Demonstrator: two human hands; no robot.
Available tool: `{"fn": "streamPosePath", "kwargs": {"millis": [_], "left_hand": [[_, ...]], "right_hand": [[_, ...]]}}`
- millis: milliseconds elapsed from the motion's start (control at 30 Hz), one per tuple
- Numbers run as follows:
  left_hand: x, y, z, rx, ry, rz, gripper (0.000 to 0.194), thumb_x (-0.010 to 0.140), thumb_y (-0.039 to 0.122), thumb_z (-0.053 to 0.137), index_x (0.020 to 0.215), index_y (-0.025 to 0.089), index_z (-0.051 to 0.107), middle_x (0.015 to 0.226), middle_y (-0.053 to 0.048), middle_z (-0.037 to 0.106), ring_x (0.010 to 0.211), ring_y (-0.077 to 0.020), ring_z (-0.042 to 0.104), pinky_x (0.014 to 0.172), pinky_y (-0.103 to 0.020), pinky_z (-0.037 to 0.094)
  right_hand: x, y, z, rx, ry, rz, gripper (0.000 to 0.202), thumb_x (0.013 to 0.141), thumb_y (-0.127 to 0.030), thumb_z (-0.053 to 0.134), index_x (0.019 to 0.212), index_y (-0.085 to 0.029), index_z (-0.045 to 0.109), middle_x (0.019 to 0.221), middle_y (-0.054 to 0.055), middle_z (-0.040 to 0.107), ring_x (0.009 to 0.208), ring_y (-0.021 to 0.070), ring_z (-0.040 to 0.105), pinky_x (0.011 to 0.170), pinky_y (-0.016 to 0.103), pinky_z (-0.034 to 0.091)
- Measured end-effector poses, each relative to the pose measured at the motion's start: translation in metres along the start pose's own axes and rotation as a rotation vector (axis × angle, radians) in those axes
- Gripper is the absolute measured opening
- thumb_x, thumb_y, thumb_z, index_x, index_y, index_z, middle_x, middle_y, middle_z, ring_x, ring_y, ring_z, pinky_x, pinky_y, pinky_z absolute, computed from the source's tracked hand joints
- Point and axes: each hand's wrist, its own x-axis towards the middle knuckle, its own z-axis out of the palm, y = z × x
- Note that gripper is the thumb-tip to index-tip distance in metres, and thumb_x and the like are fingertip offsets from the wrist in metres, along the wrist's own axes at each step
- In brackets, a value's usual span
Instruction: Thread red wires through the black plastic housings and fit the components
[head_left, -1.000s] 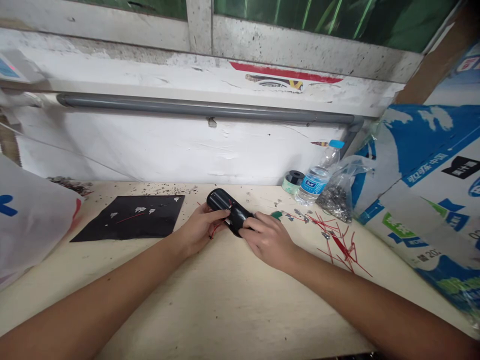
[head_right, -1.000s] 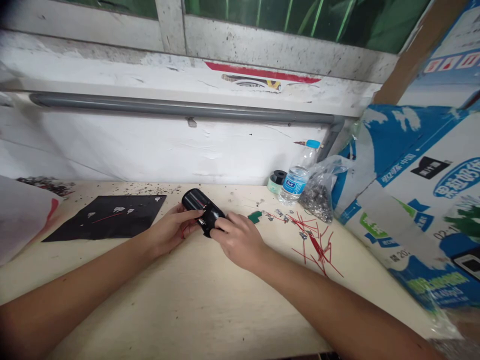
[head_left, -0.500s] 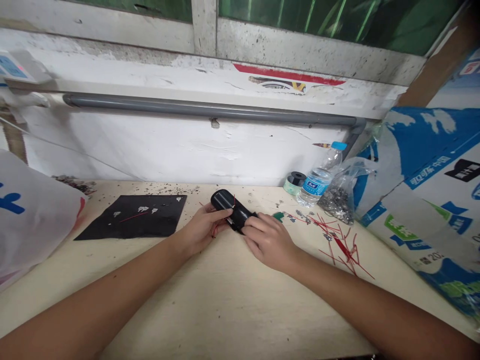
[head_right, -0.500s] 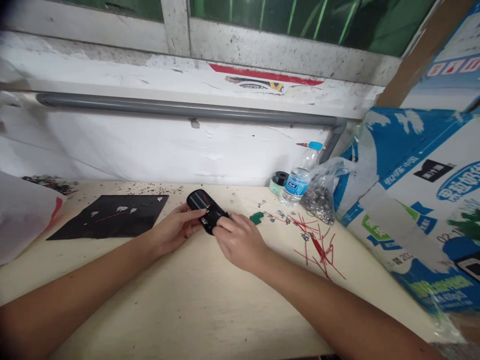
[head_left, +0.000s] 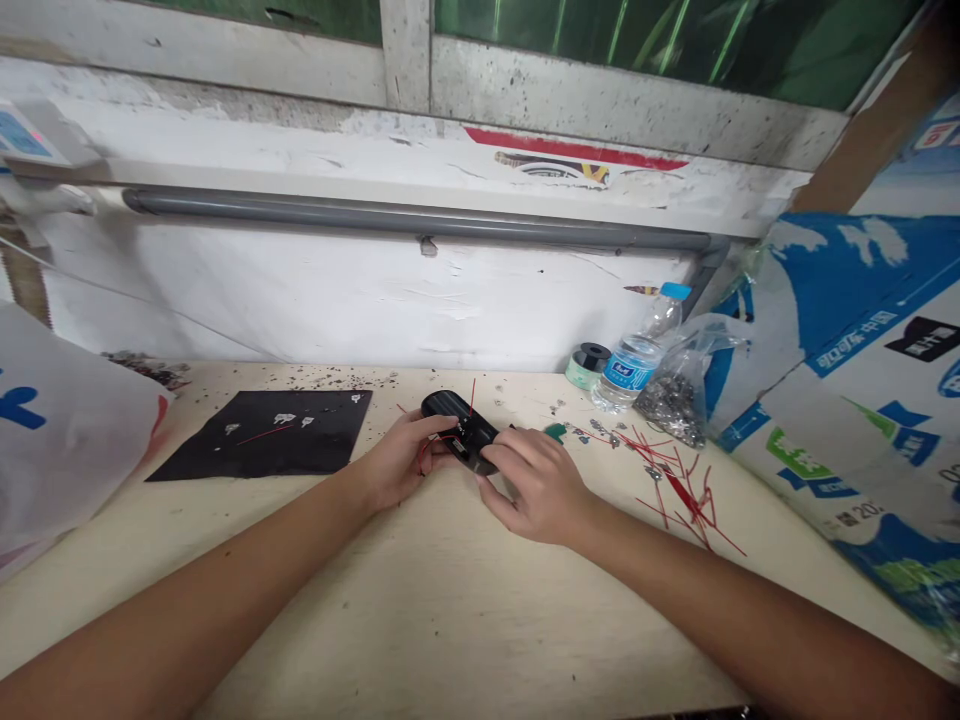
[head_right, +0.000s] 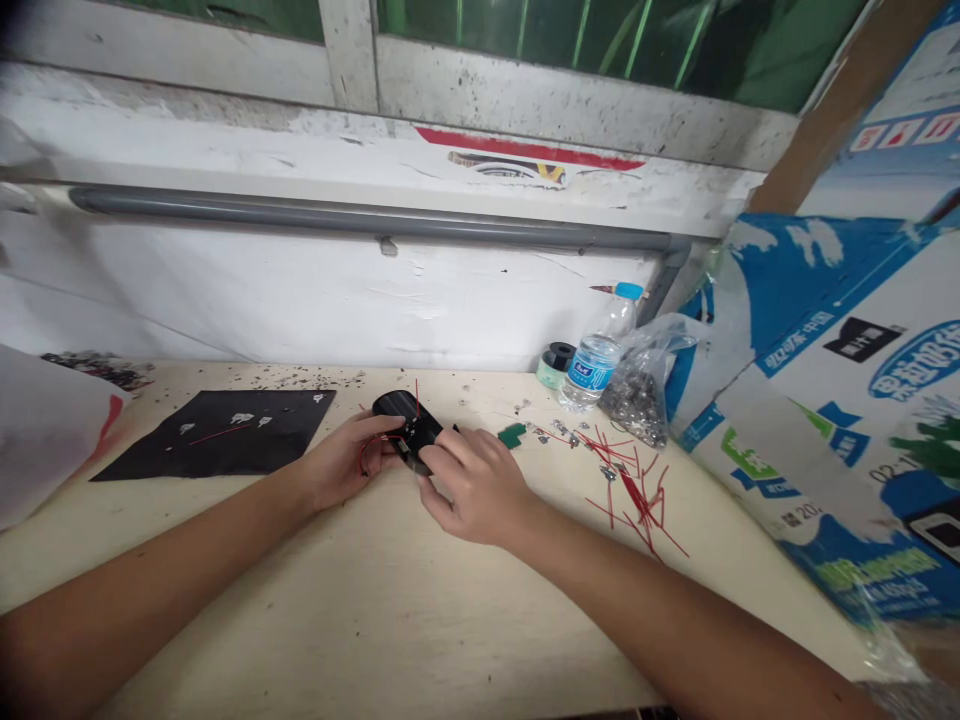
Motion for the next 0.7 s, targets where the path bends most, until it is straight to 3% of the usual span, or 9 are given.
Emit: {"fn": "streamPosePath", "kwargs": {"millis": [200, 700], "left_hand": [[-0.0019, -0.0008, -0.0006, 0.022, -0.002, 0.042, 0.012, 0.076, 0.012, 0.074, 0.086, 0.011, 0.067, 0.076, -0.007, 0.07, 0.067, -0.016, 0.066, 0.058, -0.024, 0.055], [-0.0016, 0.0006, -0.0037, 0.005, -0.022, 0.011, 0.018, 0.071, 0.008, 0.075, 0.086, 0.013, 0.066, 0.077, -0.003, 0.067, 0.068, -0.0128, 0.064, 0.061, -0.021, 0.053]], "right_hand": [[-0.0009, -0.0003, 0.0004, -0.007, 0.004, -0.016, 0.013, 0.091, -0.025, 0.053, 0.09, -0.018, 0.063, 0.082, 0.006, 0.062, 0.075, 0.0203, 0.055, 0.068, 0.035, 0.046], [-0.0028, 0.0015, -0.0009, -0.122, -0.062, -0.127, 0.014, 0.093, -0.02, 0.053, 0.086, -0.02, 0.065, 0.08, 0.004, 0.06, 0.075, 0.0199, 0.047, 0.073, 0.037, 0.036]]}}
